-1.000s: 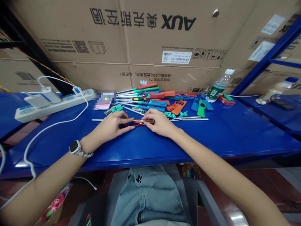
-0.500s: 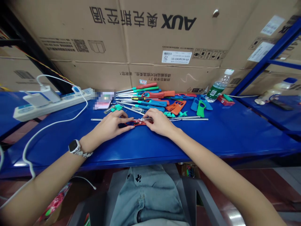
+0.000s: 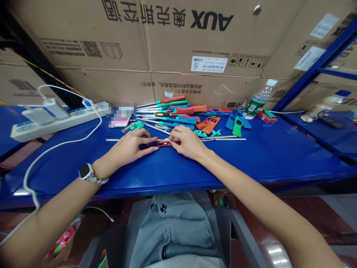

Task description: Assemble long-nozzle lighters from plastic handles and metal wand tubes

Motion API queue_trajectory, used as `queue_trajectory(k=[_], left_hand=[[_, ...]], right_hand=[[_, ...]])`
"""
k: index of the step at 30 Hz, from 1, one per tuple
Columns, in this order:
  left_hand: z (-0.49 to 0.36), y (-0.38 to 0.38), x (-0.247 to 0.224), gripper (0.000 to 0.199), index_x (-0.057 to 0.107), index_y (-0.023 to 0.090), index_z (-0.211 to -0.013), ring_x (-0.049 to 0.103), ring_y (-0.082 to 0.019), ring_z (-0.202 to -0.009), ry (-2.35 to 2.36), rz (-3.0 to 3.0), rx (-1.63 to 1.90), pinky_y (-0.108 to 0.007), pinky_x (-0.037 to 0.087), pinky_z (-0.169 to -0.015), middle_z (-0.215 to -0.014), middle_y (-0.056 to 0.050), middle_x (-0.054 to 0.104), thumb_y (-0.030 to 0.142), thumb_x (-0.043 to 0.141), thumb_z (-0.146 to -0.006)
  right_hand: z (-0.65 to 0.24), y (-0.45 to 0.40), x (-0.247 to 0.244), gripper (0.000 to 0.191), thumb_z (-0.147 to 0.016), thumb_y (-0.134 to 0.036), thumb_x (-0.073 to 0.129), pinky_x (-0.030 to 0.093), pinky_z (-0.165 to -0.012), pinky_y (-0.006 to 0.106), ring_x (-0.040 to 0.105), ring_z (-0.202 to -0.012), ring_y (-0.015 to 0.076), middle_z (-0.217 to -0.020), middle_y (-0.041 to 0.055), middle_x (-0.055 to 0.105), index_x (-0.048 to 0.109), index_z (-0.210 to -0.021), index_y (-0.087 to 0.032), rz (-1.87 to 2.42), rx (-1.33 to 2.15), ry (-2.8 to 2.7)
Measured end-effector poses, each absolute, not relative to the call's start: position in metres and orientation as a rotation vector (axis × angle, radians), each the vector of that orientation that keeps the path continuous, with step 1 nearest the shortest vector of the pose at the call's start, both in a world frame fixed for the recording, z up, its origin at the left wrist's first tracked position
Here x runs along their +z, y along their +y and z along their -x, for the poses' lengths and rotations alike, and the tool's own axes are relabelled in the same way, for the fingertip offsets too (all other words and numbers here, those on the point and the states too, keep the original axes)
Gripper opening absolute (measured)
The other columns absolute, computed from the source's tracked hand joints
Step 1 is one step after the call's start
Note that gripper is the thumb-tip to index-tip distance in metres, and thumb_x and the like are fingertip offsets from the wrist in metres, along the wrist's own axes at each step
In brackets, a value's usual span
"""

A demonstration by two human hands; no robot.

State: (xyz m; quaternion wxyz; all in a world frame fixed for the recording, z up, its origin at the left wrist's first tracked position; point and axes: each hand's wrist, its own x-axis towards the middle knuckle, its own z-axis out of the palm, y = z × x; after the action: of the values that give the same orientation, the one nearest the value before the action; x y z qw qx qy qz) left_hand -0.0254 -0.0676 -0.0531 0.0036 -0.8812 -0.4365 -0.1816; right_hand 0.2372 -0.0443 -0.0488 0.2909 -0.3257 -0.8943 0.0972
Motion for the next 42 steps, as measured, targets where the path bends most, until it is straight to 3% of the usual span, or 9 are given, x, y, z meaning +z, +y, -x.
queue_trajectory(k=[7,15,21,28,33,38,42], left_hand=[[0.025,-0.069,-0.052,0.040,0.077,0.022,-0.129,0.062,-0.024,-0.094,-1.355,2.758,-0.558,-0.040,0.048,-0.087,-0.108,-0.010,0.067,0.048,0.066,-0.101],[0.026,-0.068,-0.054,0.039,0.078,0.023,-0.127,0.063,-0.025,-0.095,-1.332,2.752,-0.580,-0.040,0.049,-0.087,-0.108,-0.010,0.068,0.049,0.066,-0.101],[0.026,-0.067,-0.055,0.039,0.078,0.022,-0.126,0.063,-0.024,-0.094,-1.323,2.760,-0.589,-0.040,0.049,-0.086,-0.108,-0.010,0.067,0.049,0.065,-0.101],[0.024,-0.069,-0.054,0.037,0.078,0.022,-0.124,0.062,-0.026,-0.098,-1.302,2.713,-0.586,-0.042,0.049,-0.088,-0.110,-0.010,0.067,0.048,0.065,-0.101],[0.014,-0.075,-0.052,0.035,0.071,0.022,-0.133,0.060,-0.028,-0.106,-1.101,2.660,-0.593,-0.042,0.047,-0.090,-0.121,-0.010,0.067,0.041,0.057,-0.106],[0.008,-0.077,-0.053,0.032,0.075,0.022,-0.127,0.060,-0.026,-0.101,-1.006,2.644,-0.517,-0.039,0.046,-0.084,-0.115,-0.010,0.068,0.033,0.049,-0.110],[0.004,-0.077,-0.052,0.031,0.076,0.018,-0.119,0.061,-0.027,-0.100,-0.948,2.597,-0.443,-0.039,0.045,-0.082,-0.114,-0.011,0.069,0.027,0.048,-0.110]], right_hand=[[-0.245,-0.044,-0.046,0.020,-0.099,-0.021,0.062,0.053,-0.095,0.047,0.066,-0.108,0.0268,-0.117,0.0111,0.074,0.082,-0.100,-0.021,0.793,0.145,-2.511],[-0.245,-0.049,-0.043,0.022,-0.099,-0.015,0.059,0.054,-0.094,0.045,0.067,-0.105,0.0270,-0.110,0.0101,0.078,0.080,-0.105,-0.019,0.882,0.115,-2.542],[-0.243,-0.056,-0.035,0.024,-0.104,-0.027,0.059,0.051,-0.095,0.045,0.066,-0.110,0.0285,-0.116,0.0105,0.077,0.082,-0.107,-0.020,0.943,0.005,-2.629],[-0.245,-0.070,-0.029,0.032,-0.107,-0.037,0.057,0.049,-0.094,0.049,0.064,-0.117,0.0318,-0.132,0.0096,0.075,0.077,-0.126,-0.020,1.039,-0.087,-2.738],[-0.245,-0.072,-0.031,0.035,-0.108,-0.035,0.055,0.047,-0.098,0.048,0.063,-0.128,0.0316,-0.141,0.0085,0.071,0.074,-0.132,-0.021,1.056,-0.080,-2.744],[-0.246,-0.071,-0.033,0.036,-0.107,-0.032,0.055,0.045,-0.098,0.047,0.061,-0.134,0.0311,-0.144,0.0100,0.069,0.070,-0.138,-0.021,1.063,-0.085,-2.757],[-0.245,-0.068,-0.034,0.032,-0.108,-0.027,0.052,0.039,-0.100,0.048,0.063,-0.133,0.0305,-0.140,0.0072,0.072,0.074,-0.132,-0.023,1.072,-0.108,-2.755]])
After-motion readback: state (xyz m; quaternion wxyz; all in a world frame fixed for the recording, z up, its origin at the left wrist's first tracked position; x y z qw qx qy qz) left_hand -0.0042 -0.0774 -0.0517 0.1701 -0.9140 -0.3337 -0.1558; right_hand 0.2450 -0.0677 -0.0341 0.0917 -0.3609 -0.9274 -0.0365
